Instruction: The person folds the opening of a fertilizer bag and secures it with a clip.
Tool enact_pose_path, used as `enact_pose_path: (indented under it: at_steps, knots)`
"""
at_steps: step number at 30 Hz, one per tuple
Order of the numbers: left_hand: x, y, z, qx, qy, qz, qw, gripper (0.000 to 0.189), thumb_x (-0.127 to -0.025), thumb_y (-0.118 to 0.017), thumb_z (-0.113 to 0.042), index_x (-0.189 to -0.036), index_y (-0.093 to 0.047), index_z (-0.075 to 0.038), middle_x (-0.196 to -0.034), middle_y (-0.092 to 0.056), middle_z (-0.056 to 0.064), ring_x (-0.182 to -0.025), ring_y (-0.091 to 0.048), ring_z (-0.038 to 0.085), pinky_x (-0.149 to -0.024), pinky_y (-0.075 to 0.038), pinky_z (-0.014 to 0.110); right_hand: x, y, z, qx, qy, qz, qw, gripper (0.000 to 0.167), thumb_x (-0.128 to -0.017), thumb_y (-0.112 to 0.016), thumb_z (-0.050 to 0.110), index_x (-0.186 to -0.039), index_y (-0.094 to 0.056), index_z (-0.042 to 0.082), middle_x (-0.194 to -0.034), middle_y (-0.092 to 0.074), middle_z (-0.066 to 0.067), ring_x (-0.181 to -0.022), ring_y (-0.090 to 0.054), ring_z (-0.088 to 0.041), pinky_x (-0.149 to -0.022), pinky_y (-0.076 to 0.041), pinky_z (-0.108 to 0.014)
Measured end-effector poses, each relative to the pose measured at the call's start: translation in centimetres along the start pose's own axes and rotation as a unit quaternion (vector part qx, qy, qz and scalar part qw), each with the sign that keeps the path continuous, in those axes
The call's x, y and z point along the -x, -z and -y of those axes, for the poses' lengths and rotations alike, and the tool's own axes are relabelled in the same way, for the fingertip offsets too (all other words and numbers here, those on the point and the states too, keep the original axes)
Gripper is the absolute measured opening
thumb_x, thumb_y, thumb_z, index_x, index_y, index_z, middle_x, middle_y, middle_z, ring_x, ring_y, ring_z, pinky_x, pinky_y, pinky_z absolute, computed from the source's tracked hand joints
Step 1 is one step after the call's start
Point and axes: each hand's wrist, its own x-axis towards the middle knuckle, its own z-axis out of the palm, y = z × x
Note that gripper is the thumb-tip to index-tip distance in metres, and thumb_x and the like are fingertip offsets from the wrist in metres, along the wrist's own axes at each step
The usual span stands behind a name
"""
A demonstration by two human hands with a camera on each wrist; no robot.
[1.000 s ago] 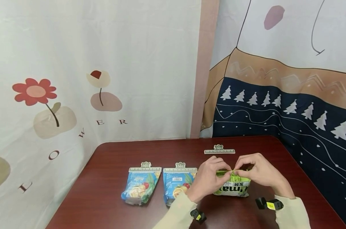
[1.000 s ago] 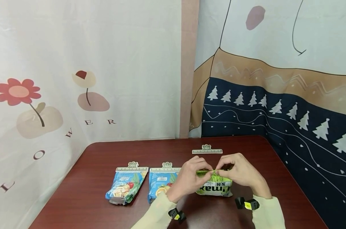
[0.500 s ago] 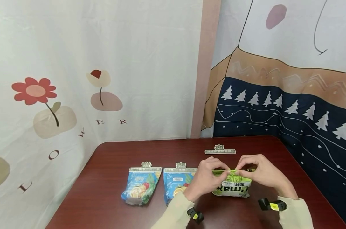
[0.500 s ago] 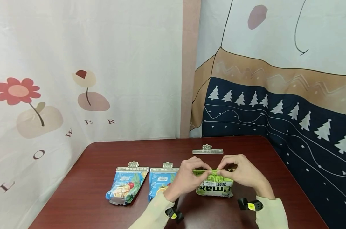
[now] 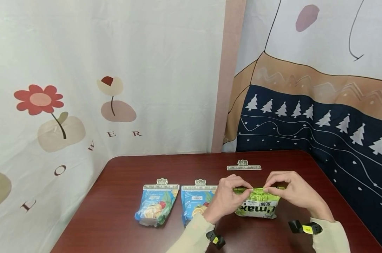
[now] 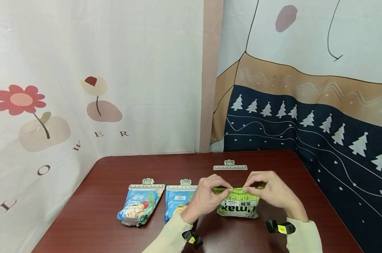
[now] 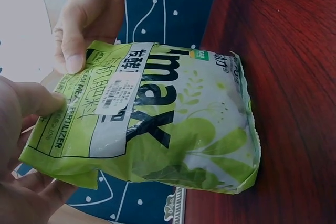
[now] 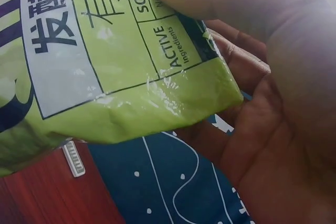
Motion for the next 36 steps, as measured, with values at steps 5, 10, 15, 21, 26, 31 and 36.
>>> enact_pose_path:
  at_steps: [5,10,15,21,26,31,36]
  knots:
    - [0.2,-0.1,0.0,0.024,0.027,0.001,0.9994,0.005,-0.094,-0.076,-0.019,-0.093,-0.081,-0.019,-0.085,-0.075,-0.009,-0.084,-0.064,-0.001,-0.073,-0.049,0.007,0.1,0.0,0.3,-0.007,0.005,-0.001,1.0000,0.016,-0.087,-0.082,0.014,-0.093,-0.079,0.029,-0.088,-0.073,0.001,-0.081,-0.062,-0.008,-0.070,-0.052,-0.024]
    - [0.5,0.0,0.3,0.053,0.050,0.008,0.9973,0.005,-0.095,-0.076,-0.020,-0.096,-0.080,-0.018,-0.088,-0.075,-0.007,-0.077,-0.060,-0.001,-0.063,-0.047,0.008,0.2,0.1,0.3,-0.012,0.005,0.006,0.9999,0.015,-0.088,-0.081,0.014,-0.095,-0.078,0.028,-0.088,-0.073,0.002,-0.081,-0.062,-0.008,-0.069,-0.051,-0.025]
    - [0.7,0.3,0.6,0.072,0.051,0.012,0.9960,0.004,-0.094,-0.075,-0.015,-0.096,-0.079,-0.017,-0.090,-0.074,-0.005,-0.063,-0.051,-0.006,-0.053,-0.047,0.009,0.4,0.4,-0.1,-0.024,-0.004,0.012,0.9996,0.013,-0.090,-0.080,0.014,-0.095,-0.077,0.025,-0.090,-0.072,-0.001,-0.081,-0.062,-0.009,-0.067,-0.054,-0.026]
    - [1.0,0.7,0.7,0.110,0.060,0.015,0.9920,0.005,-0.094,-0.074,-0.012,-0.096,-0.078,-0.014,-0.091,-0.075,0.000,-0.062,-0.054,-0.009,-0.057,-0.051,0.011,0.9,0.9,-0.3,-0.010,-0.029,-0.001,0.9995,0.014,-0.089,-0.081,0.015,-0.092,-0.076,0.027,-0.089,-0.070,0.006,-0.083,-0.062,-0.009,-0.068,-0.053,-0.026]
    - [1.0,0.8,0.7,0.128,0.060,0.013,0.9899,0.005,-0.094,-0.075,-0.014,-0.093,-0.080,-0.013,-0.089,-0.076,0.000,-0.066,-0.056,-0.007,-0.057,-0.052,0.014,1.0,1.0,-0.5,0.012,-0.026,0.001,0.9996,0.016,-0.089,-0.080,0.014,-0.091,-0.076,0.029,-0.087,-0.071,0.004,-0.085,-0.062,-0.008,-0.074,-0.051,-0.025]
    - [1.1,0.9,0.6,0.130,0.067,0.013,0.9892,0.006,-0.093,-0.076,-0.015,-0.092,-0.081,-0.013,-0.088,-0.076,0.001,-0.073,-0.059,-0.006,-0.059,-0.053,0.014,1.0,1.0,-0.4,0.006,-0.026,0.001,0.9996,0.019,-0.089,-0.080,0.010,-0.090,-0.077,0.028,-0.087,-0.071,0.005,-0.084,-0.062,-0.009,-0.074,-0.052,-0.025]
    - [1.3,1.0,0.6,0.143,0.095,0.017,0.9851,0.007,-0.093,-0.077,-0.018,-0.094,-0.082,-0.013,-0.088,-0.077,0.001,-0.068,-0.059,-0.006,-0.058,-0.053,0.016,1.2,0.9,-0.3,-0.010,-0.030,0.004,0.9995,0.017,-0.088,-0.081,0.011,-0.090,-0.078,0.027,-0.087,-0.071,0.004,-0.083,-0.063,-0.010,-0.070,-0.053,-0.025]
